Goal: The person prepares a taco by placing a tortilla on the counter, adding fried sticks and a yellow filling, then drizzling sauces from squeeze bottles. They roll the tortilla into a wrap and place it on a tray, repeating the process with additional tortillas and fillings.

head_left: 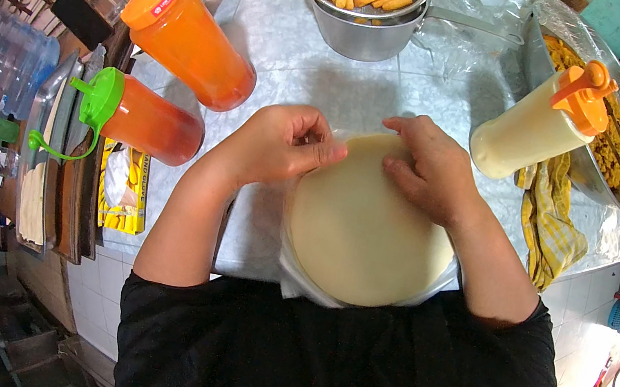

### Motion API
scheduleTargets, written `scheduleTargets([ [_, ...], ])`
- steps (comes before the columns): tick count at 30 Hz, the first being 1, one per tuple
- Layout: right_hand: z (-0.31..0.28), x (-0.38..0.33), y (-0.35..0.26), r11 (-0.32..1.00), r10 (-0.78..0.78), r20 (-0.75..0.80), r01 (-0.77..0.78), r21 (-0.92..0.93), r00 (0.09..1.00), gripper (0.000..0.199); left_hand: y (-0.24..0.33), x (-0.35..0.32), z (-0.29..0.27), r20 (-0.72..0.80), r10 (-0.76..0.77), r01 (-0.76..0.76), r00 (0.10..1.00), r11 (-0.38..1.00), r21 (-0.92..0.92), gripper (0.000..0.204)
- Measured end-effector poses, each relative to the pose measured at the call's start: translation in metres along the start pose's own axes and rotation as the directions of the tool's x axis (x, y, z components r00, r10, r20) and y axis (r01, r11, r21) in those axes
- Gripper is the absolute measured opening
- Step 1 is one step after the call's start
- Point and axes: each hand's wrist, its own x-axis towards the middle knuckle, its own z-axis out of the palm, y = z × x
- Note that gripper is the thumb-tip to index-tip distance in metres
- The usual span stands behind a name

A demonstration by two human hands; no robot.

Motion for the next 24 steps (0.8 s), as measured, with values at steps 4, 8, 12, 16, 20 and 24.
scheduleTargets([
  [4, 0.005, -0.001, 0.008, 1.000, -0.024, 0.011, 0.024, 0.020, 1.000, 0.031, 0.009, -0.002, 0.000, 0.127, -0.131, 0.114, 0.983, 0.985, 0.132, 0.025],
  [8, 0.006, -0.001, 0.005, 0.998, -0.026, -0.018, 0.028, 0.065, 0.999, 0.024, 0.015, -0.010, 0.016, -0.037, 0.087, -0.071, 0.996, 0.945, 0.320, 0.024],
  [12, 0.005, 0.001, 0.001, 0.999, -0.031, -0.033, 0.032, 0.017, 0.999, 0.031, 0.017, -0.011, 0.038, -0.166, 0.470, -0.315, 0.867, 0.775, 0.548, 0.021],
  [16, 0.005, 0.001, 0.003, 0.998, -0.044, -0.072, 0.047, 0.043, 0.996, 0.035, 0.014, -0.006, 0.047, -0.199, 0.646, -0.447, 0.737, 0.687, 0.573, 0.021],
  [20, 0.006, -0.001, 0.004, 0.990, -0.062, -0.155, 0.080, 0.115, 0.986, 0.036, 0.015, -0.008, 0.046, -0.275, 0.328, -0.316, 0.904, 0.945, 0.088, 0.028],
  [24, 0.005, -0.001, 0.003, 0.990, -0.053, -0.149, 0.071, 0.120, 0.987, 0.036, 0.004, -0.003, 0.041, -0.197, 0.077, -0.155, 0.977, 0.894, -0.420, 0.030],
])
